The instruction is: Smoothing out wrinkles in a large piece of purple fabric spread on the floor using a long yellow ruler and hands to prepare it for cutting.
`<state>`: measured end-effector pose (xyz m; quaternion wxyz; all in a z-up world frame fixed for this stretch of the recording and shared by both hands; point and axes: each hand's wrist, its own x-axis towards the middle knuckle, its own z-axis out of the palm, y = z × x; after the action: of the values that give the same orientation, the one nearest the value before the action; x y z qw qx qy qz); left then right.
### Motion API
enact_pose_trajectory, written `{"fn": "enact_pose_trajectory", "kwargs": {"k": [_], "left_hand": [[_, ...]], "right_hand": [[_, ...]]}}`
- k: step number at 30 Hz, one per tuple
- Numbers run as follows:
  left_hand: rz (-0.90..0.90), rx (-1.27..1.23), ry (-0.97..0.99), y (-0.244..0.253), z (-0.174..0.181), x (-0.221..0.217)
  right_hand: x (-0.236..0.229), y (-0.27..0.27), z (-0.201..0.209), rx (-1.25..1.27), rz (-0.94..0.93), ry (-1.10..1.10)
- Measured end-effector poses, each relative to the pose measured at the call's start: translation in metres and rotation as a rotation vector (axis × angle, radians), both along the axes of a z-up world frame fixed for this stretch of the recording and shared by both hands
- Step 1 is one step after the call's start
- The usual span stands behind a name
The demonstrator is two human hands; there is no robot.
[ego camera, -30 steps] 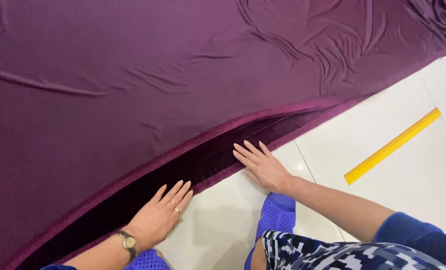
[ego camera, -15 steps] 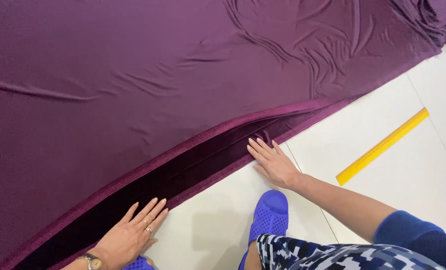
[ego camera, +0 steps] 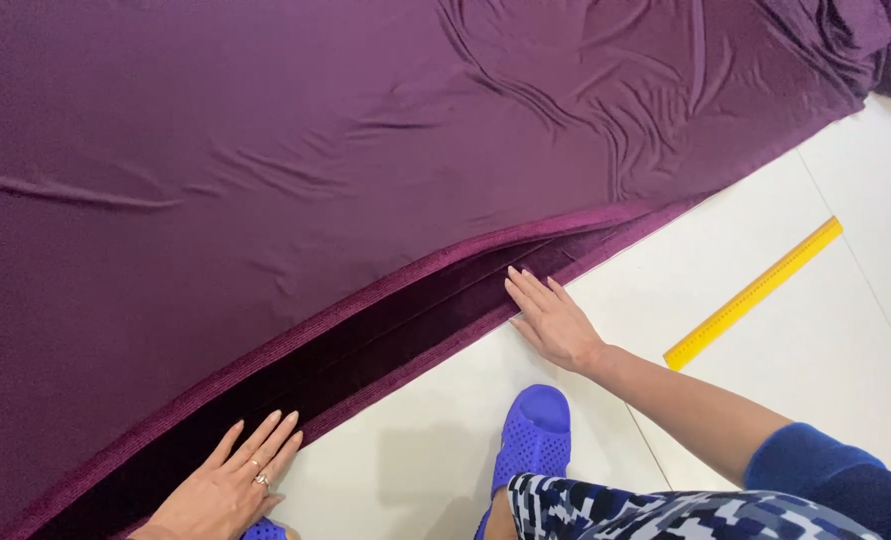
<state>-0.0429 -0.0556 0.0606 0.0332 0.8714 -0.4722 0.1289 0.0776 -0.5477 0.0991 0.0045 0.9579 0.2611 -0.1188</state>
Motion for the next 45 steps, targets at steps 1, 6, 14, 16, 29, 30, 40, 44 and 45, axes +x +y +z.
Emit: {"fn": "enact_pose_trajectory", "kwargs": {"k": [1,6,14,16,29,30,40,44,45], "left_hand": [[0.0,0.0,-0.001,0.002,-0.002,-0.001],[-0.062,0.065,0.045,0.012,-0.001,0.001],[-0.11,0.067,0.053,0.03,-0.022,0.0],[-0.121,0.086,0.06,0.031,-0.023,-0.002],[-0.128,0.07,0.121,0.031,-0.024,0.002],[-0.126,0.059,0.108,0.03,-0.021,0.003],[-0.114,0.078,0.127,0.03,-0.018,0.002],[-0.108,0.061,0.106,0.029,-0.017,0.004],[-0.112,0.053,0.101,0.029,-0.016,0.004]], "right_hand": [[0.002,-0.004,-0.004,0.0,0.0,-0.001],[0.01,-0.017,-0.009,-0.016,-0.144,-0.009],[0.018,-0.043,-0.015,-0.122,-0.221,0.044],[0.018,-0.05,-0.018,-0.124,-0.253,0.047],[0.025,-0.015,0.005,-0.01,-0.093,-0.046],[0.025,-0.013,0.004,-0.047,-0.034,-0.013],[0.031,-0.025,-0.003,-0.091,-0.171,0.06],[0.03,-0.023,-0.002,-0.072,-0.196,0.077],[0.03,-0.023,-0.002,-0.067,-0.2,0.081]]}}
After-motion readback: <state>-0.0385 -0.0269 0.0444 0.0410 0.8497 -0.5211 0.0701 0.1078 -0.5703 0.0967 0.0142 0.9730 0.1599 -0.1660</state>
